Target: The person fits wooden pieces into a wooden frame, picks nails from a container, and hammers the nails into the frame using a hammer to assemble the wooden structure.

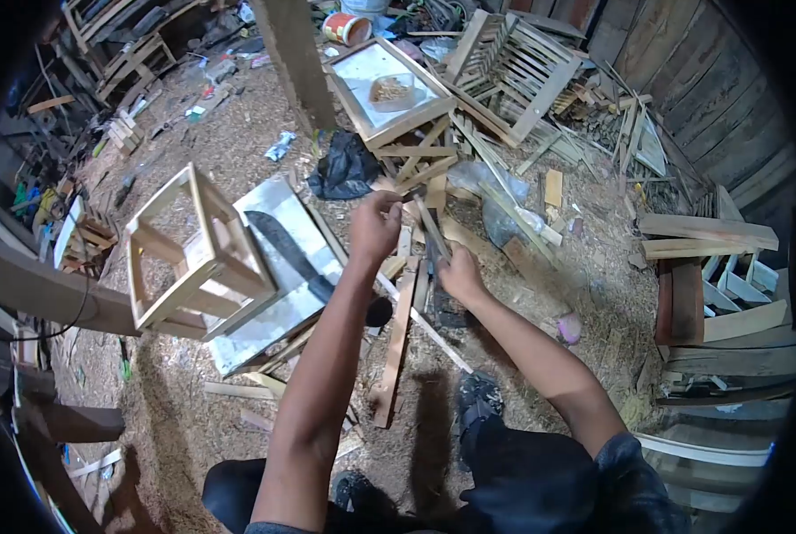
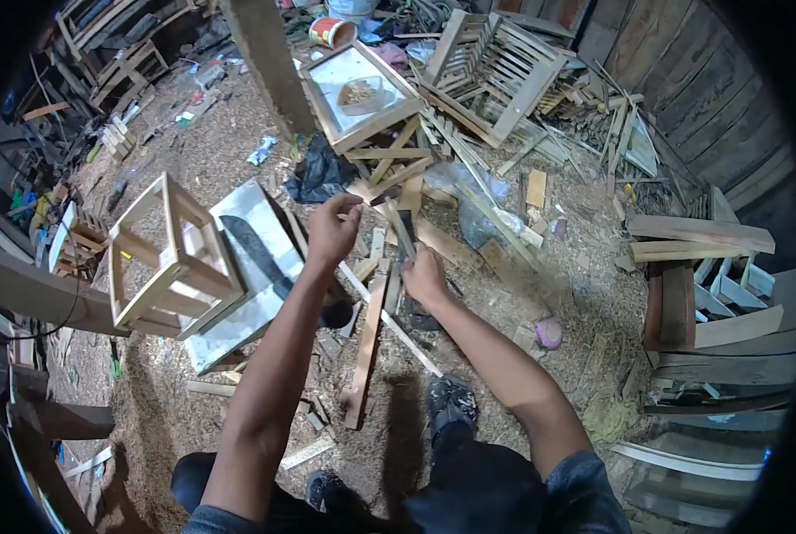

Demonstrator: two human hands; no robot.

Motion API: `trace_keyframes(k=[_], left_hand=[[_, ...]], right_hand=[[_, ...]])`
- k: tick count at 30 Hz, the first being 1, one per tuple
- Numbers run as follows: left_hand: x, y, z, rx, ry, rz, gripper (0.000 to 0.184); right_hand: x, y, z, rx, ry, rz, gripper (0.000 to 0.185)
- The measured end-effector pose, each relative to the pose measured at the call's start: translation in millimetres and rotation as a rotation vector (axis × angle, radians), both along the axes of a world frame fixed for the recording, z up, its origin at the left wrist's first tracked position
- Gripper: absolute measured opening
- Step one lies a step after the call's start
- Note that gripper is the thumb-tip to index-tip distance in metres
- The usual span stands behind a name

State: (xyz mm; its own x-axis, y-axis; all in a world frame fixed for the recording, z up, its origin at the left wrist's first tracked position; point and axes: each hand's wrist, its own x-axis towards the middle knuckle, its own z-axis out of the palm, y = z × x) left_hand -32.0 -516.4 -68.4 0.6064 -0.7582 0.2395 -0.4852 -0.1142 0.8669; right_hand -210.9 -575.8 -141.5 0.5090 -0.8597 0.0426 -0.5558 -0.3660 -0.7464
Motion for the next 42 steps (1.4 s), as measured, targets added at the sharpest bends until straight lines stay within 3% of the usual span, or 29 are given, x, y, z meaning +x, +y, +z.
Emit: trace_keyframes(k=[6,7,10,12,16,17,19,21,23,25,34,38,42], left_hand=[[15,-21,-32,0.061,-0.003,-0.086,0.021],[17,-24,-31,0.078,-0.006,-0.085,0.021],[35,-42,-16,0.013,-0.082,-0.048,0.021],[53,-59,9,-0.089,-0.160,0.032,0.021],[106,-119,40,-0.287,-0.159,0.081,0.024],[109,-125,50,-0.287,-0.164,0.088,0.024],[110,-133,74,0.026,-0.176,0.044,0.031],[133,-155,53,0.132,-0.374,0.094,0.038],[145,-168,44,0.175,-0.438,0.122,0.039],[148,-174,39,0.214,-0.285,0.172,0.037],[149,-187,28,0.040,-0.039,0.241,0.032],[145,-175,20,-0.023,-0.018,0.284,0.031],[150,-173,-2,-0.136,0.070,0.162,0.038]], right_hand=[[16,-27,-29,0.073,0.055,-0.055,0.025],[16,-31,-29,0.082,0.167,-0.060,0.024],[36,-56,13,-0.004,0.289,-0.010,0.021],[62,-90,55,-0.374,-0.202,0.168,0.017],[140,-157,143,-0.492,-0.478,0.303,0.012],[156,-176,149,-0.518,-0.393,0.316,0.014],[188,-216,146,-0.492,-0.204,0.413,0.017],[202,-232,150,-0.431,0.057,0.506,0.022],[218,-247,136,-0.499,0.077,0.522,0.018],[230,-260,132,-0.560,0.099,0.529,0.016],[255,-266,136,-0.489,0.445,0.563,0.028],[256,-266,139,-0.409,0.430,0.562,0.026],[248,-268,140,-0.494,0.261,0.592,0.017]])
